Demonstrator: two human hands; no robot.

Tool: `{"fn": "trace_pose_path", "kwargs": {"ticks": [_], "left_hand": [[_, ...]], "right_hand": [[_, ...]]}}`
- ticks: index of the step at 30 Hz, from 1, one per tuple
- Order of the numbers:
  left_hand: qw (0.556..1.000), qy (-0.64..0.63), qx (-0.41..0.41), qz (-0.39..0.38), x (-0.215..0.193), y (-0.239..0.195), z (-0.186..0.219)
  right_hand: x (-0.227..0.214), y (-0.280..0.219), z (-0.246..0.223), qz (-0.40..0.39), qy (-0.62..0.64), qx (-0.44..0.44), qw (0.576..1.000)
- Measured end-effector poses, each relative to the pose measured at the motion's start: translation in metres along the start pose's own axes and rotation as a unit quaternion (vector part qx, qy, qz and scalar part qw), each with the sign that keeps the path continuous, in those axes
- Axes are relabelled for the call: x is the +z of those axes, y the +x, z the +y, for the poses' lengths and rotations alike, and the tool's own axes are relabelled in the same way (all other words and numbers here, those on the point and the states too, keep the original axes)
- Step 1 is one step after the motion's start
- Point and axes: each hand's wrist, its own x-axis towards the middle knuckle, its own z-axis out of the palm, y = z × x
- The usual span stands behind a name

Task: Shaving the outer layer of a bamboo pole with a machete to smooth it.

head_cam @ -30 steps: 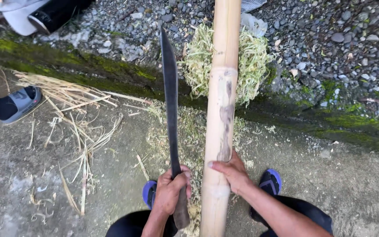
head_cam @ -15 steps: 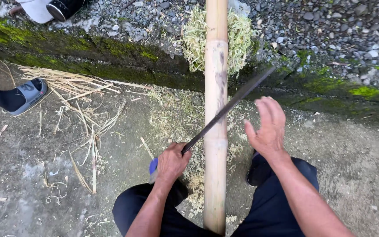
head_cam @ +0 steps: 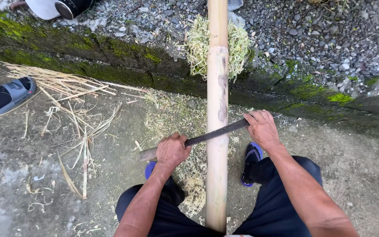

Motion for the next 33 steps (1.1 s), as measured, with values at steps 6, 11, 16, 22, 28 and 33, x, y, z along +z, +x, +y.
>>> {"fn": "trace_pose_path", "kwargs": {"ticks": [6, 11, 16, 22, 28, 33], "left_hand": [[0.99, 0.003, 0.095, 0.108, 0.023, 0.025, -0.007], [0.994, 0.063, 0.045, -0.073, -0.038, 0.085, 0.019], [0.987, 0.09, -0.04, -0.13, -0.069, 0.176, 0.023], [0.995, 0.103, -0.02, -0.005, -0.091, 0.263, 0.015], [0.994, 0.1, -0.009, 0.048, -0.087, 0.286, 0.011], [0.996, 0.074, -0.014, 0.052, -0.083, 0.281, 0.012]], "right_hand": [[0.009, 0.008, 0.02, -0.058, 0.057, 0.03, 0.996], [-0.005, 0.075, 0.04, -0.115, 0.065, 0.038, 0.991], [0.003, 0.166, 0.069, -0.142, 0.077, 0.089, 0.983], [0.013, 0.244, 0.102, -0.112, 0.116, 0.093, 0.983], [0.027, 0.252, 0.129, 0.0, 0.08, 0.026, 0.996], [0.01, 0.257, 0.118, -0.012, 0.024, 0.017, 0.999]]}}
